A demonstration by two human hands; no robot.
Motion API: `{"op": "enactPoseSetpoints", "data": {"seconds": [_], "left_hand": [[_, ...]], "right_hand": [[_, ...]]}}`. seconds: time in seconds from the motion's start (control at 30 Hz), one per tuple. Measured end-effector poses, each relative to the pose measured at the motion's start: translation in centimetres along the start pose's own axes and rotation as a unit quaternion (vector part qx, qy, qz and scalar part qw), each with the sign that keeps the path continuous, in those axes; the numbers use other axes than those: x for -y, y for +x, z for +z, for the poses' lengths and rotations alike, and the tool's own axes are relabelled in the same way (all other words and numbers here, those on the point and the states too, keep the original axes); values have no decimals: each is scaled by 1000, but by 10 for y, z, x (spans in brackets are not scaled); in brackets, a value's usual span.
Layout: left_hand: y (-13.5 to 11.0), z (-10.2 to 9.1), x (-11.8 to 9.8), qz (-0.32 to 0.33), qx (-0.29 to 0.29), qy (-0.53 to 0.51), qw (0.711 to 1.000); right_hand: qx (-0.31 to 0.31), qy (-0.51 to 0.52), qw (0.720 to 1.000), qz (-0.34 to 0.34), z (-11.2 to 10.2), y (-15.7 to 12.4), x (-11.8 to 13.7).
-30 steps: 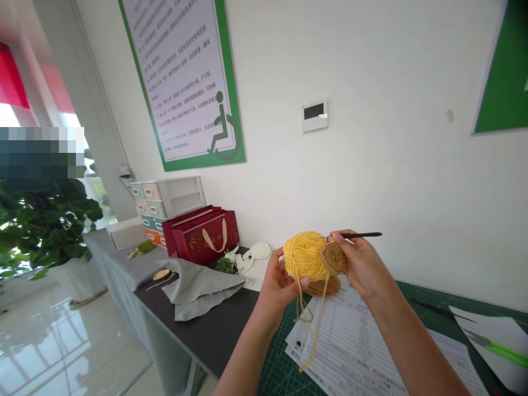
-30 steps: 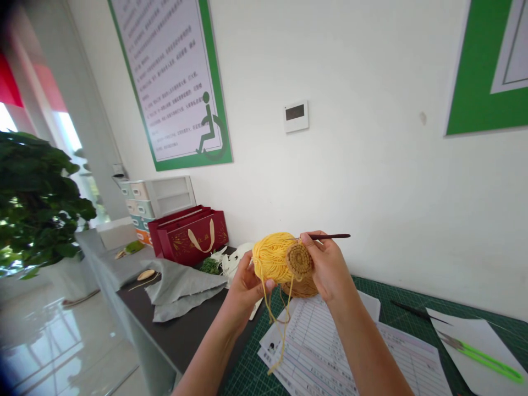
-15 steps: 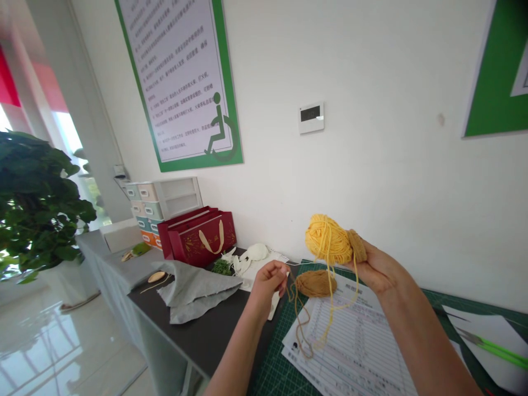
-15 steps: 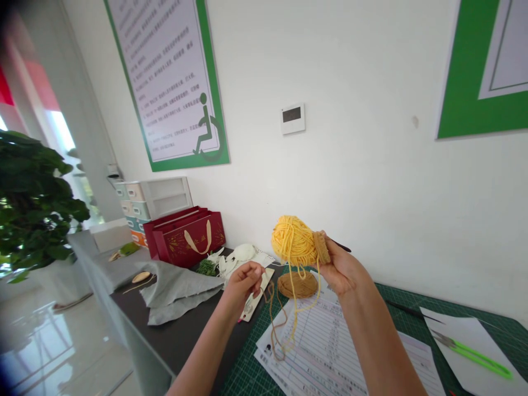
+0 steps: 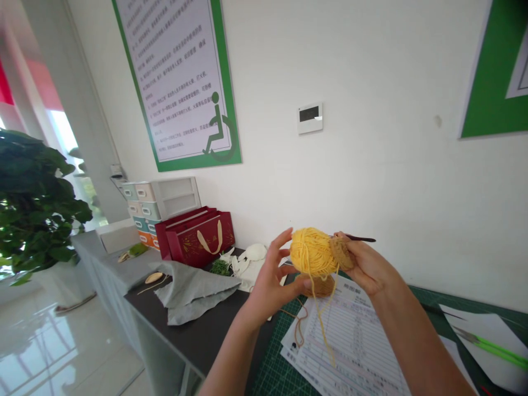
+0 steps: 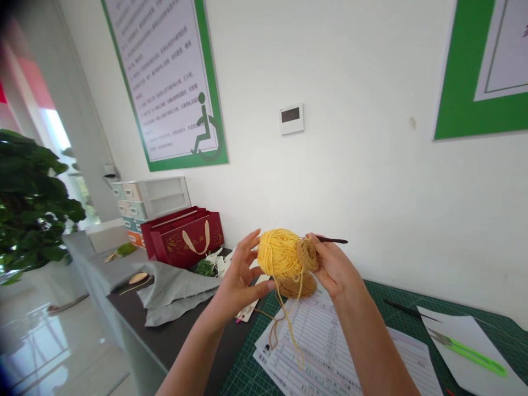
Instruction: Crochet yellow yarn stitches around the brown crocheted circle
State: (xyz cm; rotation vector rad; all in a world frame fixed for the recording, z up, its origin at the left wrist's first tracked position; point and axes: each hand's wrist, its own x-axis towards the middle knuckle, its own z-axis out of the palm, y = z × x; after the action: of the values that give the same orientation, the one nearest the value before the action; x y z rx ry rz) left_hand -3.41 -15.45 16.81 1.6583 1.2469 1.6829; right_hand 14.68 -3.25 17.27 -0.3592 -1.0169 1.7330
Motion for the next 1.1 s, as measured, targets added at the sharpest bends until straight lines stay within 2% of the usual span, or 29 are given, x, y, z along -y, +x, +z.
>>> {"op": "enactPoseSetpoints", "data": {"seconds": [0.1,0.2,0.33,0.43,0.53,0.63,0.73,0.83,0.97,1.1], "left_hand": [[8,12,-11,37,21,-31,999],[9,10,-8,32,12,-81,996],[5,9,6,-3,46,-151,988],[6,21,25,-24,23,-170,985],[8,40,47,-56,25,-189,980],[3,57,61,-70,40,-209,975],[-6,65,61,-53,26,-219,974],[-10,64,57,-43,29,-211,976],[-9,66,66,-58,57,-164,983],[-20,82,94,-99,120,-91,984]], "right_hand": [[-4,-38,999,7,9,-7,1],[-13,-77,997,-6,13,-12,12],[-27,-140,989,-29,12,-18,27],[-41,-204,977,-42,6,-21,33],[-79,-284,953,-68,-6,-21,40],[-142,-365,914,-108,-20,-16,49],[-181,-411,882,-142,-27,-11,53],[-191,-424,869,-168,-26,-10,54],[-167,-400,883,-178,-22,-16,56],[-109,-320,929,-151,-24,-27,69]]}}
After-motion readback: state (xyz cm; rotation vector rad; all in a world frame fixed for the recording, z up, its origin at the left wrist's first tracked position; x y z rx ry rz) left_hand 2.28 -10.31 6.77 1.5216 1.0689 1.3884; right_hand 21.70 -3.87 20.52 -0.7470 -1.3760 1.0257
